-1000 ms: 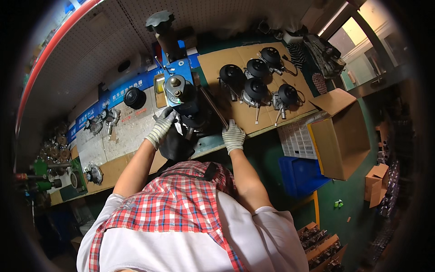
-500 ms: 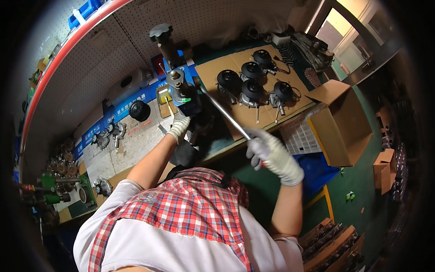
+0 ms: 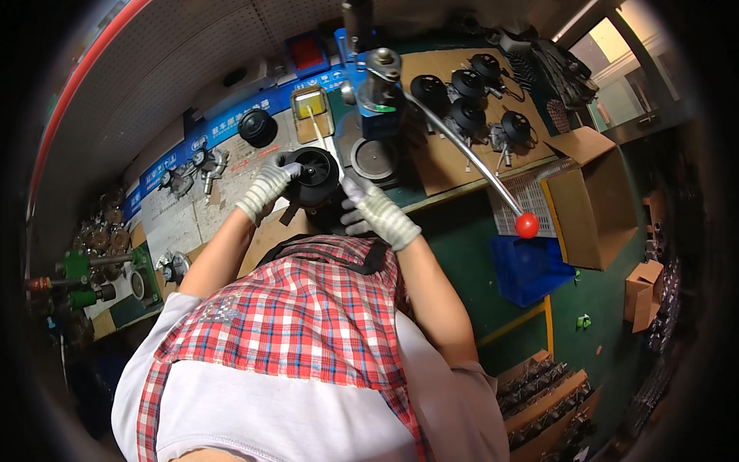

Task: The person assembles mechanical parts at a workbench. They pick up cylindrical metal components, place them into a press machine, and operate the lever to secure a black circular cap onto each part. The person then wipes the finished parts with a cloth and places them into a cardboard box.

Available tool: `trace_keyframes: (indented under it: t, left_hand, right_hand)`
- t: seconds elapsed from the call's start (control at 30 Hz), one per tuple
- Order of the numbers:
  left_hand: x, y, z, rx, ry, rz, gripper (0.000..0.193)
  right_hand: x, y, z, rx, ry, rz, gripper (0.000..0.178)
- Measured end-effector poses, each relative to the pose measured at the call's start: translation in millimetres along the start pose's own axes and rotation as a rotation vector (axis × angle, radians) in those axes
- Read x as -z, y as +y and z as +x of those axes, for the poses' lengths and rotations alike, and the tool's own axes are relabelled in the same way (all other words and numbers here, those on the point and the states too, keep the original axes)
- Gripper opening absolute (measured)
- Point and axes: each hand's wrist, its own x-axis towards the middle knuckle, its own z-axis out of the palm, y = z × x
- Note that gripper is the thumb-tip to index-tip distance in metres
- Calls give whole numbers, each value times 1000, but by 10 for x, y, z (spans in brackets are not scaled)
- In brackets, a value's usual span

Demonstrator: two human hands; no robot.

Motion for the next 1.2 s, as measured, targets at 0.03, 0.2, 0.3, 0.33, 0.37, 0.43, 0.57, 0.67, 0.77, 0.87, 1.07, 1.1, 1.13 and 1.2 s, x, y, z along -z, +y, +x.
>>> trace_keyframes:
  t: [0.03, 0.2, 0.3, 0.33, 0.37, 0.43, 0.57, 0.67, 0.77, 0.87, 1.07, 1.1, 1.13, 1.2]
  left_hand:
    - [102, 28, -92, -37, 12, -8, 44]
    - [571, 11, -595, -305, 22, 33, 67]
    - [965, 134, -893, -188, -214, -189, 63]
    - [1069, 97, -938, -261, -205, -193, 60]
    - [1210, 4, -902, -221, -185, -234, 56]
    - [1423, -137, -920, -94, -102, -358, 56]
    - [1616, 184, -1111, -145, -335, -242, 64]
    - [1690, 156, -1115, -268, -232, -169, 56]
    - [1747, 4, -995, -267, -200, -121, 53]
    - [1705, -125, -916, -245, -193, -157, 53]
    - [1568, -188, -844, -186, -274, -322, 57]
    - [1536, -189, -831, -216, -262, -382, 58]
    - [1488, -175, -815, -245, -250, -442, 60]
    - [1404, -138, -779, -255, -208, -531, 64]
  right_hand:
    - [-294, -130, 31, 4, 97, 29, 81]
    - [-993, -361, 273, 222, 20, 1, 61]
    - [-1162, -410, 226, 259, 5, 18, 66]
    - [-1211, -331, 319, 554, 1, -121, 66]
    - [-1211, -250, 311, 635, 52, -320, 68]
    - [-1347, -351, 147, 813, 65, -682, 72]
    - [-1522, -263, 188, 1280, 70, -837, 65]
    - [-1671, -327, 174, 1432, 96, -933, 58]
    - [-1712, -328, 241, 1458, 148, -1037, 53]
    - [-1714, -319, 277, 1435, 162, -1098, 50]
    - [-1727, -336, 300, 1406, 204, -1286, 44]
    - [-1731, -348, 289, 1370, 206, -1364, 42]
    - [-1738, -355, 286, 1350, 220, -1425, 42]
    - [-1740, -398, 269, 1321, 238, -1545, 43]
